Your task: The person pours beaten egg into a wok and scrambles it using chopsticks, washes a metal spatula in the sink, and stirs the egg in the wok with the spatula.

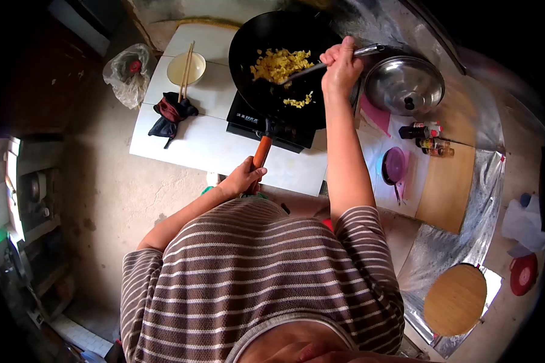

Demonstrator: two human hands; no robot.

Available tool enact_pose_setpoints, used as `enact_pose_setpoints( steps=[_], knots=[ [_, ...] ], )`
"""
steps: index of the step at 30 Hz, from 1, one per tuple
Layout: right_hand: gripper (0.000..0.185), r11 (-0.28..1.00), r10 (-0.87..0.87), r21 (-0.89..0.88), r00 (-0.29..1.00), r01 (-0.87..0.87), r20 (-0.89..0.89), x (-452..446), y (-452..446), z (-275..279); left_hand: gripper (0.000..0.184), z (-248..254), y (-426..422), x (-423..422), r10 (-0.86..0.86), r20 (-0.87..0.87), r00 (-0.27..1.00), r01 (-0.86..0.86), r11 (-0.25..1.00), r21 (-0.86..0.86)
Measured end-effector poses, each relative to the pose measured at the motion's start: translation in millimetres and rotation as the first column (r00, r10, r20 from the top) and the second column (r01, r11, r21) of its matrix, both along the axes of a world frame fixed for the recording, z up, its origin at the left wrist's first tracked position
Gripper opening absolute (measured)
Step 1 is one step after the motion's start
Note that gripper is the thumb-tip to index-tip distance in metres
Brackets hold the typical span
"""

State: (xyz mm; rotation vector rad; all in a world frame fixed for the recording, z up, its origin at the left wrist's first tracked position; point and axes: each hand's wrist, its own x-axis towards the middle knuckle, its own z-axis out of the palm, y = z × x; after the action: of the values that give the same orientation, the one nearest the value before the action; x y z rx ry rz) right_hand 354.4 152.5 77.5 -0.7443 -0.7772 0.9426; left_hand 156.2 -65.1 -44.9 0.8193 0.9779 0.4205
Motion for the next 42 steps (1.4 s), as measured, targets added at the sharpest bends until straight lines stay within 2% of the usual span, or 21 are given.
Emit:
enact_pose_setpoints(
  steps=[1,2,4,6,8,9,10,12,15,19,22,25,28,30,32,34,35,37,38,40,42],
  knots=[
    [0.034,0.998,-0.061,0.017,0.998,0.061,-0.012,-1,5,-5,0.034,-2,-1,0,-0.006,-0.002,1.000,0.006,1.000,-0.001],
    [0.034,0.998,-0.063,0.019,0.998,0.063,-0.013,1,5,-3,0.035,-4,-1,0,-0.013,0.006,1.000,0.013,1.000,-0.001],
    [0.036,0.987,-0.055,0.150,0.998,0.056,-0.006,7,7,2,0.035,-7,1,0,-0.011,0.014,1.000,0.011,1.000,-0.004],
    [0.038,0.983,-0.057,0.173,0.998,0.056,0.000,6,10,-3,0.035,-4,0,0,-0.028,-0.006,1.000,0.028,1.000,0.007],
    [0.035,0.977,-0.077,0.205,0.991,0.054,0.107,0,18,-13,0.034,-4,1,1,-0.016,-0.009,1.000,0.016,1.000,0.007],
    [0.034,0.986,-0.031,0.164,0.995,0.015,0.096,-2,23,-25,0.034,-4,-1,1,-0.003,-0.009,1.000,0.003,1.000,0.009],
    [0.034,0.980,-0.032,0.200,0.992,0.006,0.126,4,26,-32,0.034,-6,-2,1,-0.008,-0.010,1.000,0.008,1.000,0.008],
    [0.038,0.986,0.016,0.161,0.976,-0.052,0.216,2,23,-20,0.033,-11,-1,1,-0.019,-0.011,1.000,0.019,0.998,0.053],
    [0.043,0.987,0.049,0.133,0.965,-0.086,0.257,4,8,3,0.032,-8,-1,2,-0.011,0.002,1.000,0.011,0.999,0.033],
    [0.044,0.997,0.044,0.056,0.975,-0.057,0.217,20,21,-17,0.032,-10,-2,1,0.015,0.027,1.000,-0.014,1.000,-0.023],
    [0.043,0.994,0.109,-0.001,0.948,-0.114,0.299,13,9,15,0.032,-3,0,1,0.014,0.044,0.999,-0.013,0.999,-0.035],
    [0.040,0.995,0.090,0.004,0.958,-0.095,0.273,19,9,-4,0.032,-9,-2,2,0.017,0.041,0.999,-0.016,1.000,-0.027],
    [0.040,0.994,0.091,0.034,0.961,-0.103,0.260,19,19,0,0.033,-5,-1,3,0.024,0.024,0.999,-0.023,0.999,-0.047],
    [0.040,0.972,0.042,0.216,0.976,-0.090,0.213,14,23,5,0.034,-5,3,4,0.024,-0.008,1.000,-0.025,1.000,-0.012],
    [0.041,0.964,0.021,0.257,0.978,-0.075,0.207,14,37,-13,0.035,-6,-4,5,0.011,-0.047,0.999,-0.011,1.000,0.008],
    [0.041,0.976,0.032,0.202,0.971,-0.082,0.238,16,42,-27,0.038,-8,-2,6,0.036,-0.071,0.997,-0.036,0.999,0.011],
    [0.041,0.976,0.066,0.186,0.967,-0.114,0.247,15,41,-20,0.039,-8,-1,7,0.023,-0.166,0.986,-0.003,0.993,0.119],
    [0.041,0.975,0.114,0.158,0.961,-0.157,0.252,15,32,-10,0.040,-6,-3,5,0.026,-0.184,0.983,0.000,0.990,0.139],
    [0.041,0.984,0.074,0.138,0.964,-0.112,0.255,12,25,-2,0.041,-6,0,6,0.031,-0.199,0.980,0.003,0.985,0.170],
    [0.040,0.994,0.069,0.066,0.982,-0.082,0.177,10,20,-9,0.042,-10,3,7,0.020,-0.194,0.981,0.013,0.985,0.170],
    [0.041,0.994,0.075,0.068,0.980,-0.089,0.186,20,20,-17,0.043,-9,2,7,-0.001,-0.193,0.981,0.037,0.983,0.179]
  ],
)
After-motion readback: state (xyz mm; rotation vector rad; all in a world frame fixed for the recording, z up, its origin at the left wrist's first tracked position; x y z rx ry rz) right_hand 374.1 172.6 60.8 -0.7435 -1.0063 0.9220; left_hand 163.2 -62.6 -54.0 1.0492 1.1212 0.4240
